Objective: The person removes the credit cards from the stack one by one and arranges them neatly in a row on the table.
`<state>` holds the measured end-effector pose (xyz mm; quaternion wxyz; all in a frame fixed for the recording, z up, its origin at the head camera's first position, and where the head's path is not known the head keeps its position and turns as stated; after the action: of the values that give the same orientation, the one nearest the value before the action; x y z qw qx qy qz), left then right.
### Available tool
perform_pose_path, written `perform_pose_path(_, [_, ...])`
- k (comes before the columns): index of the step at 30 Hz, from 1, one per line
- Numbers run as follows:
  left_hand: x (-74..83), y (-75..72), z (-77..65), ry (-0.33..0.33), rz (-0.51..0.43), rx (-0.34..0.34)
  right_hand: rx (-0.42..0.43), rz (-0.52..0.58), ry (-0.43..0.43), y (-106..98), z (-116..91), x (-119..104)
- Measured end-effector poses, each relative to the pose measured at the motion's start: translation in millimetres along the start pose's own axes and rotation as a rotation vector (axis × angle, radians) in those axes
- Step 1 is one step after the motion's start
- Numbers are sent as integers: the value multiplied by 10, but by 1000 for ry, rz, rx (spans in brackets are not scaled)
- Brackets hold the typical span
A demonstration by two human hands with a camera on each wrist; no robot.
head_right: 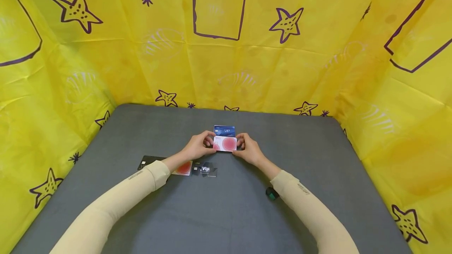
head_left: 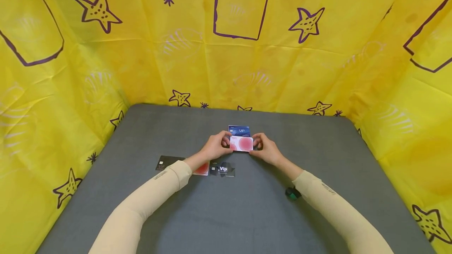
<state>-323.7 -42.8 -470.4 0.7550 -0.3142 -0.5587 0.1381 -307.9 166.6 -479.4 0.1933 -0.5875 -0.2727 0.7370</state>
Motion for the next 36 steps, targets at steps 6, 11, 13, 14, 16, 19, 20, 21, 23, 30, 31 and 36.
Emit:
perform_pose_path(6, [22,16,-66,-12,5,-23,-12,9,1,-10,-81,2])
perform_pose_path(11, [41,30,-127,5,1,-35,-14,12,-20,-24,-147,3])
perform_pose_path(13, [48,35,-155,7,-3,-43,-17,16,-23,-34,-182,-4])
perform_pose_path(14, [49,39,-169,7,0,-48,-20,19,-27,-38,-199,-5])
perform_pose_path(16, [53,47,-197,12,4,-58,-28,21,-25,-44,-238,-13])
perform_pose_path(19, [59,63,-245,17,15,-70,-45,29,-28,-50,-296,-28])
perform_pose_path(20, [61,67,-259,22,19,-70,-51,31,-30,-54,-313,-34])
perform_pose_path(21, [66,70,-272,29,22,-70,-57,33,-29,-57,-330,-42])
perform_pose_path(23, [82,74,-297,36,35,-70,-63,33,-27,-59,-356,-43])
perform_pose_path(30, [156,78,-359,58,80,-91,-79,13,-5,-74,-436,-29])
perform_pose_path(31, [163,82,-369,59,87,-97,-80,13,-4,-78,-451,-29])
perform_pose_path(36, [202,102,-436,69,96,-125,-93,-2,-12,-96,-534,-19])
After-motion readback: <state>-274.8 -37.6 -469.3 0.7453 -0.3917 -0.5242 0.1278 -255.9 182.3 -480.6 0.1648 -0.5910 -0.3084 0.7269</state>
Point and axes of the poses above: each hand's wrist, its own z-axis towards the middle knuckle, its own y-axis out of the palm, x = y × z, the point moved 5 cm from there along z, towards the middle knuckle, and after that the axes turned 6 degrees about x, right-handed, at the moved point
